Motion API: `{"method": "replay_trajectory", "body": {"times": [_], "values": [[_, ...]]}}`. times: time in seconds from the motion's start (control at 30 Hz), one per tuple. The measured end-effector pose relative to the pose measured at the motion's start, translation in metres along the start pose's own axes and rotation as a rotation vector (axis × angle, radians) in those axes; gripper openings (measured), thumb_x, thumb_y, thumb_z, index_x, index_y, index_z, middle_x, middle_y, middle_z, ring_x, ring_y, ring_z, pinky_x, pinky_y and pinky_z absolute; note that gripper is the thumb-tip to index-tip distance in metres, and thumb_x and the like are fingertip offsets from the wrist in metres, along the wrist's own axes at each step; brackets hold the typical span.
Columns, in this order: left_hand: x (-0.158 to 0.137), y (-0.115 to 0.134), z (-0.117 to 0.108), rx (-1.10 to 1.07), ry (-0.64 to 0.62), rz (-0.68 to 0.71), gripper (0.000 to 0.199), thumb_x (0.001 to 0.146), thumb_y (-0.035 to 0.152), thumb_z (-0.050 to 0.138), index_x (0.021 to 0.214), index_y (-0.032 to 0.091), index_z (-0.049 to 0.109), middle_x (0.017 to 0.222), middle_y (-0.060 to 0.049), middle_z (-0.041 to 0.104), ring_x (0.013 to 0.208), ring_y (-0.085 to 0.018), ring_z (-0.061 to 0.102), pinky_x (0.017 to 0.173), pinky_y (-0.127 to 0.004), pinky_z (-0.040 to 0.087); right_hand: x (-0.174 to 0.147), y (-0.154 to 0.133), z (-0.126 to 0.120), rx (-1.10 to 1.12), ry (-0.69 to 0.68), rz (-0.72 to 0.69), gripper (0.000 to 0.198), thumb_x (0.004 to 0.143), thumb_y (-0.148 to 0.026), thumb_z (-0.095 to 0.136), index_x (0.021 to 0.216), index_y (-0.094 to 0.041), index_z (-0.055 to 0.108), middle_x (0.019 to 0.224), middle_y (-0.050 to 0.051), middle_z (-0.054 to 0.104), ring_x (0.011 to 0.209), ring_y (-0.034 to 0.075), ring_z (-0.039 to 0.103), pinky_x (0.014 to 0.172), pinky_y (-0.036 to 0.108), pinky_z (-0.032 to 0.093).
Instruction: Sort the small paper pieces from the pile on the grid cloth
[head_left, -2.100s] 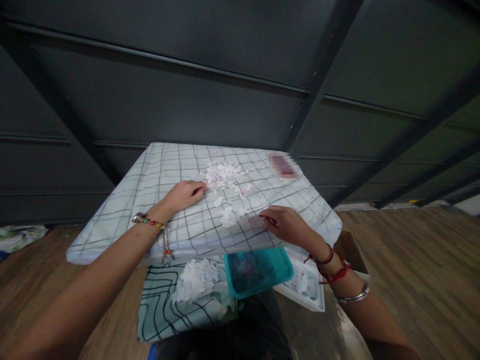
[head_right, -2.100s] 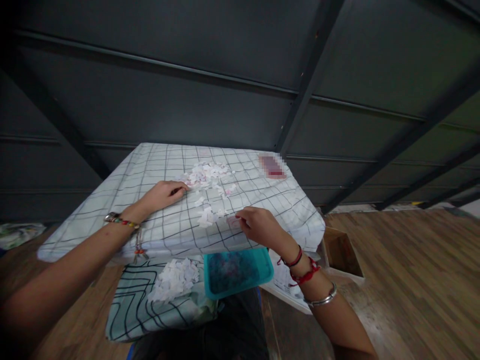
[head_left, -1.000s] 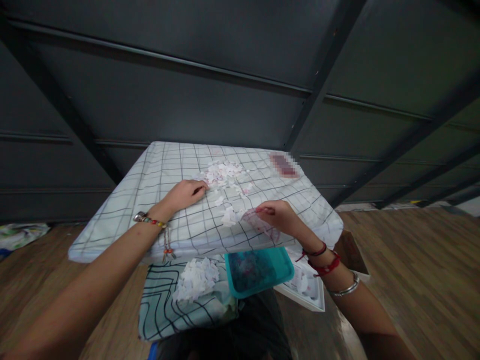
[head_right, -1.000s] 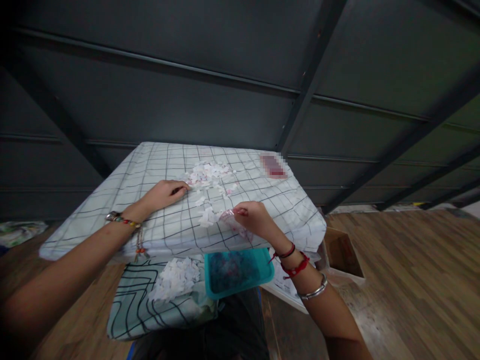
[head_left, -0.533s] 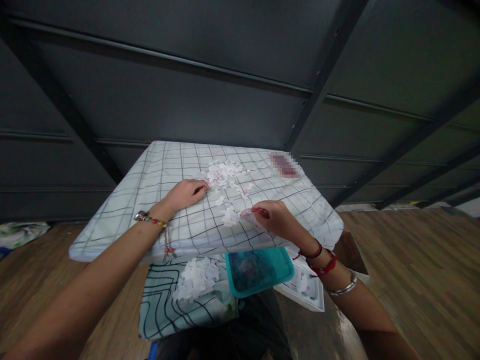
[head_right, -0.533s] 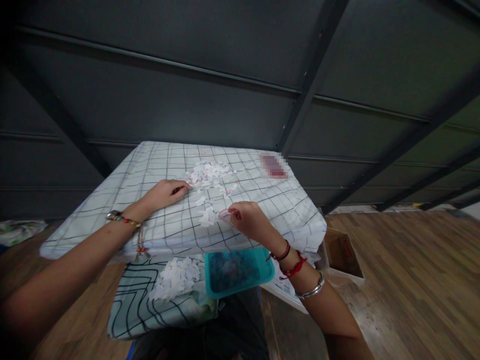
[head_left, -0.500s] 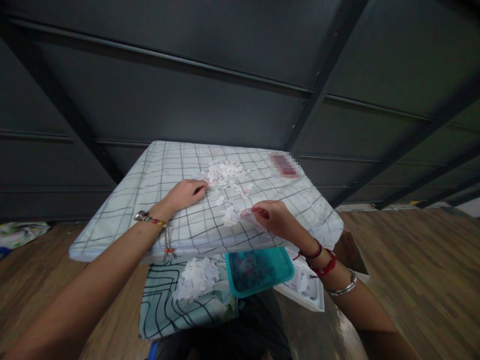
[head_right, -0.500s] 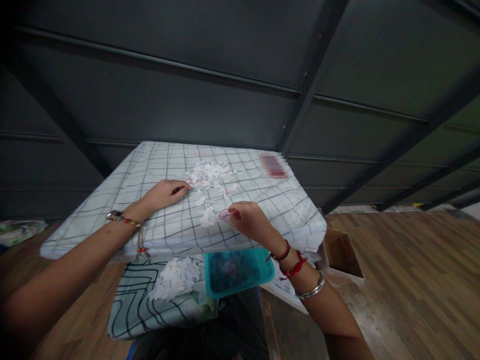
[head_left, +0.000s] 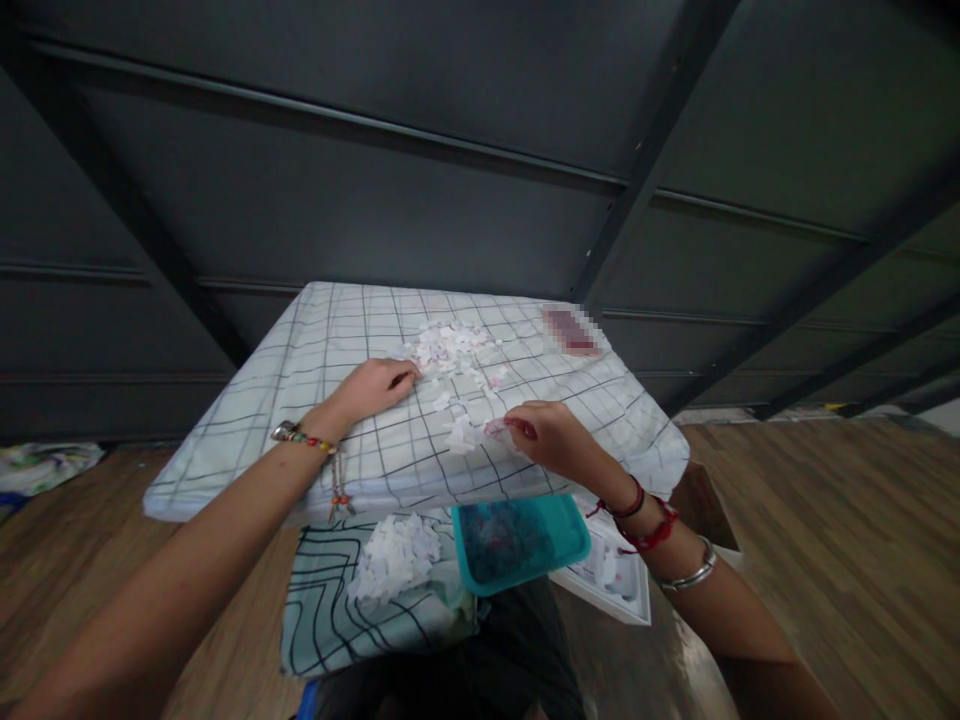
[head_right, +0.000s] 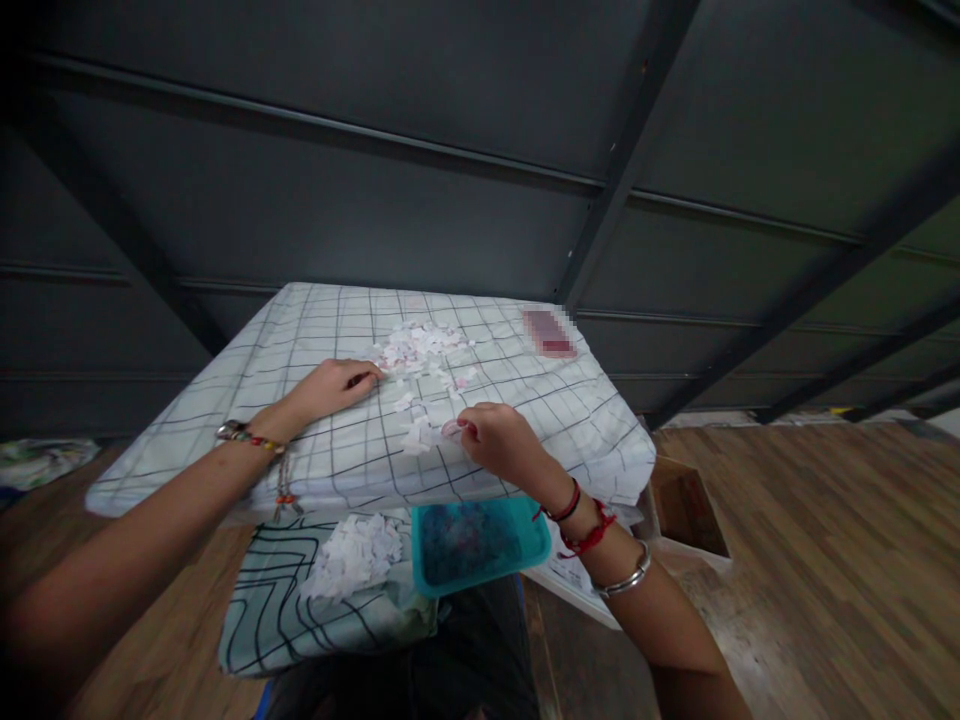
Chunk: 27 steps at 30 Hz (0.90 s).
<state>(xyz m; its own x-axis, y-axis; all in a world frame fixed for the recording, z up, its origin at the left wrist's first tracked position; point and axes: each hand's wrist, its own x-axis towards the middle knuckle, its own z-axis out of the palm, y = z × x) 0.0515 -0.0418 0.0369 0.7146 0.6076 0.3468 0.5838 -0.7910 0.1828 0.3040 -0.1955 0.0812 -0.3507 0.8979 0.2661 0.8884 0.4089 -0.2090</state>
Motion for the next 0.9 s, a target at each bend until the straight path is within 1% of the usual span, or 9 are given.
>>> {"method": "replay_trajectory", "body": {"times": [0.3,0.4,0.47,0.5,0.53,0.6,0.67,0.77,0.9], "values": [[0.000,-0.004,0.001,-0.005,0.014,0.019,0.032,0.087,0.028,0.033,0.094,0.015,0.061,0.087,-0.004,0.065,0.075,-0.014,0.060,0.072,-0.024,0.044,-0.002,0.000,-0.004,-0.018,-0.070,0.018,0.017,0.073,-0.011,0.042,0.071,-0.015,0.059,0.069,0.003,0.059,0.065,0.011,0.049,0.062,0.023,0.033],[-0.001,0.002,0.000,-0.007,0.025,0.045,0.031,0.087,0.028,0.034,0.095,0.015,0.061,0.087,-0.004,0.065,0.075,-0.015,0.060,0.072,-0.025,0.045,-0.001,0.000,-0.005,-0.031,-0.069,0.016,0.017,0.072,-0.011,0.042,0.072,-0.015,0.059,0.071,0.004,0.060,0.066,0.012,0.049,0.063,0.024,0.033],[-0.002,0.012,-0.001,-0.021,0.030,0.116,0.030,0.087,0.027,0.035,0.098,0.015,0.061,0.090,-0.004,0.065,0.078,-0.015,0.060,0.074,-0.025,0.045,-0.001,0.000,-0.005,-0.032,-0.065,0.013,0.018,0.071,-0.011,0.042,0.072,-0.015,0.059,0.071,0.004,0.060,0.066,0.012,0.049,0.063,0.024,0.033],[-0.003,0.019,-0.001,-0.030,0.024,0.180,0.030,0.087,0.026,0.036,0.101,0.016,0.060,0.093,-0.004,0.065,0.081,-0.015,0.060,0.076,-0.025,0.045,-0.001,0.001,-0.005,-0.032,-0.064,0.010,0.017,0.071,-0.010,0.042,0.072,-0.015,0.059,0.071,0.004,0.060,0.066,0.012,0.049,0.063,0.023,0.033],[-0.004,0.028,-0.001,-0.038,-0.010,0.262,0.030,0.087,0.025,0.037,0.104,0.017,0.060,0.095,-0.003,0.065,0.083,-0.014,0.060,0.076,-0.025,0.044,-0.001,0.001,-0.006,-0.031,-0.063,0.006,0.017,0.071,-0.010,0.043,0.071,-0.015,0.059,0.069,0.004,0.059,0.065,0.012,0.049,0.063,0.023,0.033],[-0.005,0.045,-0.001,-0.034,-0.091,0.434,0.031,0.088,0.025,0.037,0.111,0.020,0.057,0.091,-0.002,0.065,0.078,-0.013,0.060,0.070,-0.022,0.044,-0.001,0.003,-0.007,-0.031,-0.064,-0.005,0.017,0.071,-0.010,0.043,0.070,-0.015,0.059,0.067,0.003,0.059,0.064,0.011,0.048,0.062,0.023,0.033],[-0.005,0.059,-0.001,0.012,-0.161,0.539,0.034,0.088,0.025,0.037,0.120,0.023,0.051,0.083,-0.002,0.064,0.072,-0.012,0.060,0.064,-0.022,0.044,-0.001,0.003,-0.008,-0.034,-0.069,-0.012,0.017,0.071,-0.009,0.043,0.070,-0.015,0.060,0.066,0.003,0.058,0.062,0.011,0.047,0.061,0.023,0.032],[-0.001,0.070,0.000,0.020,-0.190,0.574,0.037,0.088,0.022,0.037,0.123,0.024,0.048,0.083,-0.002,0.064,0.071,-0.012,0.059,0.062,-0.021,0.042,0.000,0.002,-0.011,-0.042,-0.080,-0.027,0.017,0.072,-0.009,0.044,0.070,-0.014,0.060,0.067,0.003,0.059,0.063,0.011,0.048,0.061,0.023,0.033],[0.003,0.070,0.002,0.000,-0.226,0.551,0.038,0.087,0.020,0.036,0.123,0.025,0.048,0.088,-0.001,0.065,0.072,-0.012,0.059,0.061,-0.021,0.041,0.000,0.002,-0.012,-0.057,-0.096,-0.036,0.018,0.073,-0.009,0.043,0.070,-0.014,0.060,0.069,0.004,0.060,0.065,0.012,0.049,0.063,0.023,0.033]]}}
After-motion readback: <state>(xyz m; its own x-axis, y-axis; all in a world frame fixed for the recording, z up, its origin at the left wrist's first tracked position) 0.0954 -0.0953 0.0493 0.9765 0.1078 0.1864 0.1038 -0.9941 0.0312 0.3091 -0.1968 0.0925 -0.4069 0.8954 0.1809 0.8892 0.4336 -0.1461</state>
